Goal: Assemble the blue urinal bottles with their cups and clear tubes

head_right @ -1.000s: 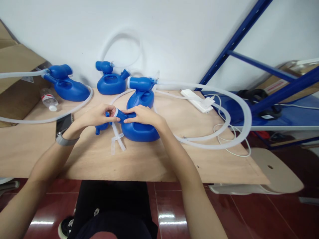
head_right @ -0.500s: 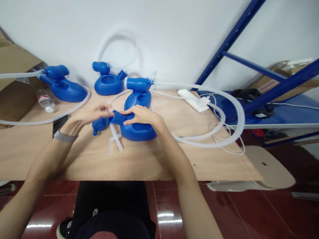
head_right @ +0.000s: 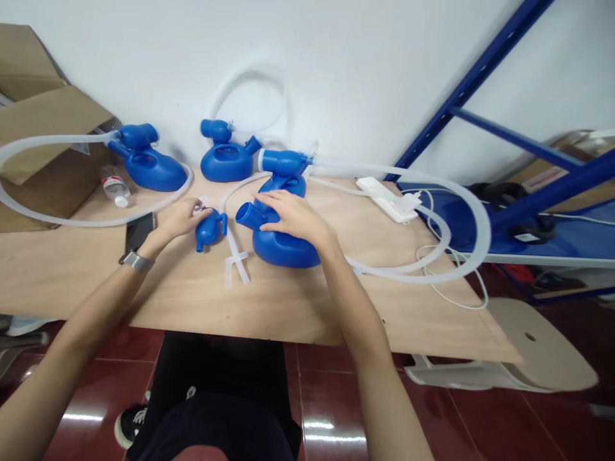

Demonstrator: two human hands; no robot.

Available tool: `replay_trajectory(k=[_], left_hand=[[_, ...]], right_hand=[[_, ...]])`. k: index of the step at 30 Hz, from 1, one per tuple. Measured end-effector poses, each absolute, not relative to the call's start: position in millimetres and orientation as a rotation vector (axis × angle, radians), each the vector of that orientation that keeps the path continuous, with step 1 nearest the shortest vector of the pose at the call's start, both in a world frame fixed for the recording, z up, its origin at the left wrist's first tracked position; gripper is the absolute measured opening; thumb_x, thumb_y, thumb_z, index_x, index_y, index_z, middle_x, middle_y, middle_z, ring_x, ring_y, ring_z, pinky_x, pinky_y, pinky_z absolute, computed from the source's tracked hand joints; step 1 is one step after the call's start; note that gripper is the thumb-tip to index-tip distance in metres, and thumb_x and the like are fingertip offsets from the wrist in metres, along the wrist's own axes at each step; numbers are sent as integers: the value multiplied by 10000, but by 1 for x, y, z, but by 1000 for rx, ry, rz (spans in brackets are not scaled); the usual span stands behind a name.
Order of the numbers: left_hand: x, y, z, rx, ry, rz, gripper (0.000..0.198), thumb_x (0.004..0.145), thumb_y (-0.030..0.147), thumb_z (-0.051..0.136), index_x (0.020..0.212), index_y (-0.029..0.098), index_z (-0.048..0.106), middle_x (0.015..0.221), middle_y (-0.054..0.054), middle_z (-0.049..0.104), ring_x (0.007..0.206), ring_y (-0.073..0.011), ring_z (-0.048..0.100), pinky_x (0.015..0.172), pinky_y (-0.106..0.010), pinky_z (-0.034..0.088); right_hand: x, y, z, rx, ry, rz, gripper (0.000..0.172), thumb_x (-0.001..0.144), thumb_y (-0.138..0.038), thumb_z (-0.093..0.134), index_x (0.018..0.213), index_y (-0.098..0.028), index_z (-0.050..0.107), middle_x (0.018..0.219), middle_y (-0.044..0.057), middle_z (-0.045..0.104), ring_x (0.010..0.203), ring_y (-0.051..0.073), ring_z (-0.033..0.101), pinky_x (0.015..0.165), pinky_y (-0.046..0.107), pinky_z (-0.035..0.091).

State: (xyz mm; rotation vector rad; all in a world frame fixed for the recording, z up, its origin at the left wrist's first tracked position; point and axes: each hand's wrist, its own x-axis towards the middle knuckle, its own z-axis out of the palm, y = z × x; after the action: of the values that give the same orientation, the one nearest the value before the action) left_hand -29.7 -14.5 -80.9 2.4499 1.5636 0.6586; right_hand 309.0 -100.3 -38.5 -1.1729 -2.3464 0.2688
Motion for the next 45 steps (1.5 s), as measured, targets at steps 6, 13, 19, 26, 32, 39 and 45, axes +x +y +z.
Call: replay_trajectory(k=[6,13,19,26,32,39,45], left_hand=[[-32,-21,-111,2257,1528,864,335,925,548,644,934,220,578,943,-97,702,878,-282,648,843,-414,501],[-36,-39,-125,2137,1384,950,318,935,466,627,763,198,634,717,-31,638,694,-194,560,713,-345,443],[-47,-40,-131,1691,1272,1113,451,923,594,643,743,185,703,677,-27,619,653,-176,578,637,-312,449],[-48,-37,-133,1550,1139,1261,314,835,435,718,644,197,642,823,-47,710,836,-200,650,790,-318,517],[-44,-45,-128,1455,965,1230,226,827,391,678,756,206,570,1066,-76,773,1088,-273,708,908,-367,554],[-33,-63,-131,1773,1181,1267,319,1043,481,538,1206,244,676,1165,-74,708,1178,-276,674,1131,-455,504],[-33,-54,-140,1792,1094,1228,425,1047,407,469,1286,245,780,1341,-76,689,1345,-287,614,1257,-449,413]], right_hand=[[210,-147,-62,-1069,-2254,265,475,1098,-432,595,1535,-251,634,1392,121,722,1294,315,677,1169,512,537],[153,-146,-118,-1538,-2337,211,882,1010,-516,734,1728,-170,357,1744,270,364,1470,477,561,1204,615,484],[164,-119,-112,-1540,-2209,472,704,1011,-457,688,1658,-266,487,1645,172,502,1285,415,703,1127,587,556],[180,-100,-114,-1351,-1965,748,687,958,-492,731,1596,-305,555,1556,105,604,1428,341,616,1247,540,462],[179,-92,-123,-1142,-1949,919,654,957,-416,740,1582,-324,571,1594,55,627,1454,299,612,1262,529,462],[180,-91,-126,-1141,-1992,898,620,1015,-428,674,1616,-345,547,1613,32,623,1483,290,601,1266,541,471],[179,-92,-125,-1241,-2020,822,602,1025,-445,662,1608,-335,558,1607,45,627,1464,306,618,1257,565,474]])
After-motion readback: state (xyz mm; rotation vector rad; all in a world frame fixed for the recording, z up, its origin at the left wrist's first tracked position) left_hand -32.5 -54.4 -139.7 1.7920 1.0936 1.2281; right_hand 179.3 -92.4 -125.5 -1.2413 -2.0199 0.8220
